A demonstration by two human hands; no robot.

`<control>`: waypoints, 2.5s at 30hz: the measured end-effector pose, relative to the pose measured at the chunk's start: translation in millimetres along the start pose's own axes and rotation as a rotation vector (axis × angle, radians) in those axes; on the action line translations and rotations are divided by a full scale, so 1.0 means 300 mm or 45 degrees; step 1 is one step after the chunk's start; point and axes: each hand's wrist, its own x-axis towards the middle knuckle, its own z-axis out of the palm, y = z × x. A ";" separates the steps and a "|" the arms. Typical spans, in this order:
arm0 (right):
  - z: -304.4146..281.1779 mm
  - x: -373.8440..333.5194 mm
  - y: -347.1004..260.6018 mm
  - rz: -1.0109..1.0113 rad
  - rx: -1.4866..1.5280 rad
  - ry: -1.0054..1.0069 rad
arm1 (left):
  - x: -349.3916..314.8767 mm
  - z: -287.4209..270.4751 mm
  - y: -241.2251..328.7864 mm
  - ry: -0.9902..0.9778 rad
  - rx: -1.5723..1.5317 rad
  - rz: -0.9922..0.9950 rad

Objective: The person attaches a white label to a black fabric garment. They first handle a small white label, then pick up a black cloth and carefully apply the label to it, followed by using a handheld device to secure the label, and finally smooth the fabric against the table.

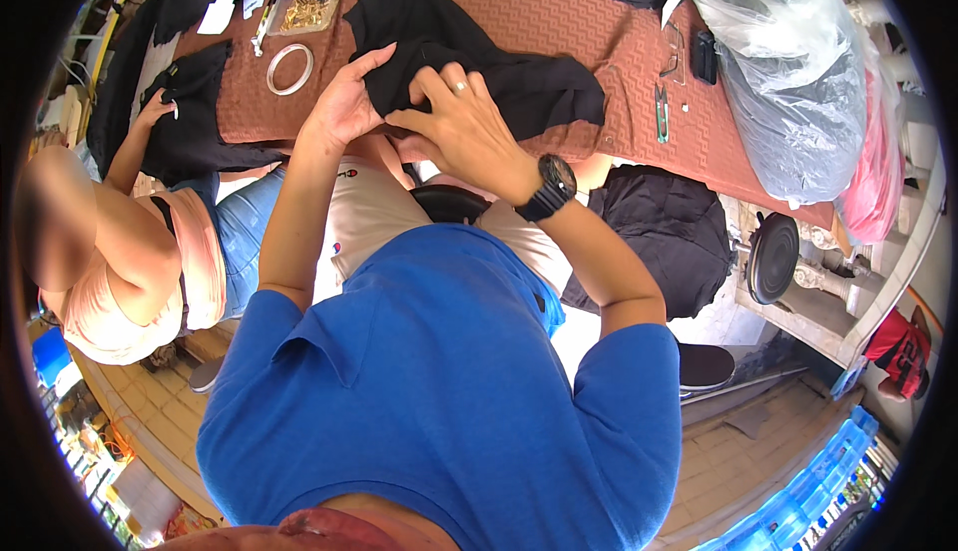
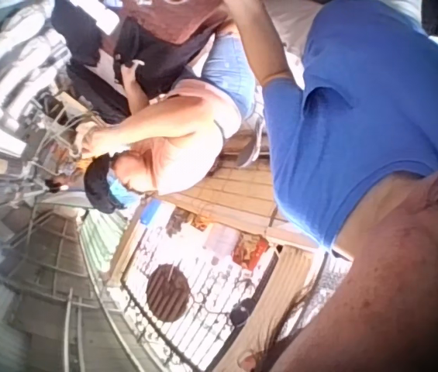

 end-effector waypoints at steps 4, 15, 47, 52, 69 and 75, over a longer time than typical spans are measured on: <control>0.007 -0.081 0.032 0.088 0.151 0.084 | -0.022 0.001 -0.031 -0.021 -0.035 0.070; 0.034 0.005 0.109 0.492 0.282 0.467 | -0.028 0.079 -0.125 0.087 0.250 0.239; 0.067 0.064 -0.331 -0.158 0.923 0.252 | 0.073 0.114 -0.271 0.294 0.185 0.751; 0.035 0.046 -0.319 -0.116 0.994 0.112 | 0.048 0.168 -0.252 0.377 0.176 0.737; -0.040 0.016 -0.076 0.376 0.674 0.267 | 0.082 0.026 -0.120 -0.757 -0.341 0.324; 0.056 0.095 0.024 0.500 0.394 0.675 | 0.029 0.136 -0.184 -0.219 0.120 0.479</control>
